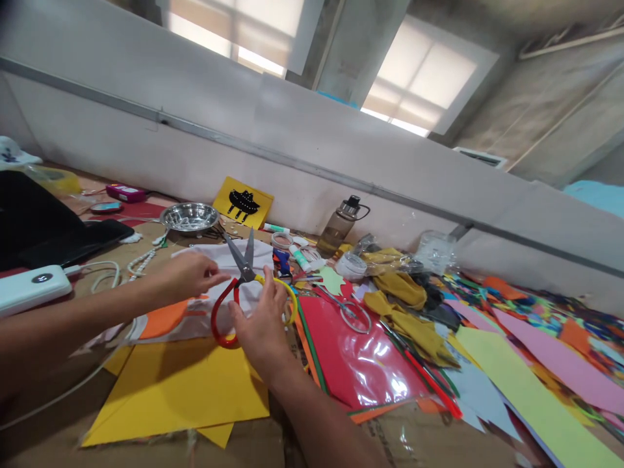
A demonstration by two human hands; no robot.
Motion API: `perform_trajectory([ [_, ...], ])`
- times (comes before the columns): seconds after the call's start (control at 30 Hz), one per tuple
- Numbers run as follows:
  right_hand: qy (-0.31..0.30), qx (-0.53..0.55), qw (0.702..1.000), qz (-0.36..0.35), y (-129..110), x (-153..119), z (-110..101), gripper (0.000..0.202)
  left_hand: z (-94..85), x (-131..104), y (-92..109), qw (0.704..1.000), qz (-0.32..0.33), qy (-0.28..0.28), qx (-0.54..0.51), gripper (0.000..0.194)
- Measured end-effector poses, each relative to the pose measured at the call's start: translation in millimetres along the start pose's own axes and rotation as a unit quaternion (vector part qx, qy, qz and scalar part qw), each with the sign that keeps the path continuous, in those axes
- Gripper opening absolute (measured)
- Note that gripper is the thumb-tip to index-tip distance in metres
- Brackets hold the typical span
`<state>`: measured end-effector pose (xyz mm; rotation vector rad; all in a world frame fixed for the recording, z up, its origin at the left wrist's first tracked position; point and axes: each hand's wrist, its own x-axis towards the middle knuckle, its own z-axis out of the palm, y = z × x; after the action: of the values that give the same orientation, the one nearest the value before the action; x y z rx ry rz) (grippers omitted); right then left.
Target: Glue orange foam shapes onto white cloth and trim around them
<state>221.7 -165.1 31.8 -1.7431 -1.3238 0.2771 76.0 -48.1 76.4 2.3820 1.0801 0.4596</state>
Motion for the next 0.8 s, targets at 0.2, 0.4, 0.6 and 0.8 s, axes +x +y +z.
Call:
perform_trajectory([
  [0.2,0.006,0.012,1.0,-0.024,-0.1,-2.5,-0.2,0.076,-12.1,6.7,2.2,0.974,0.129,0.184,-0.012,0.023],
  [0.4,0.01,-0.008,0.999,-0.043,-4.7,-6.7,0.0,0.076,-7.6,28.7,-1.8,0.947,0.171,0.271,-0.028,0.011],
  [0.6,0.0,0.022,1.0,-0.014,-2.6,-4.1,-4.2,0.073,-11.6,21.0,-7.2,0.956,0.142,0.236,-0.097,0.013],
  [0.8,0.017,0.093,0.995,0.04,5.4,6.8,-10.4,0.073,-61.4,9.7,-28.8,0.994,-0.057,-0.021,-0.094,0.031],
])
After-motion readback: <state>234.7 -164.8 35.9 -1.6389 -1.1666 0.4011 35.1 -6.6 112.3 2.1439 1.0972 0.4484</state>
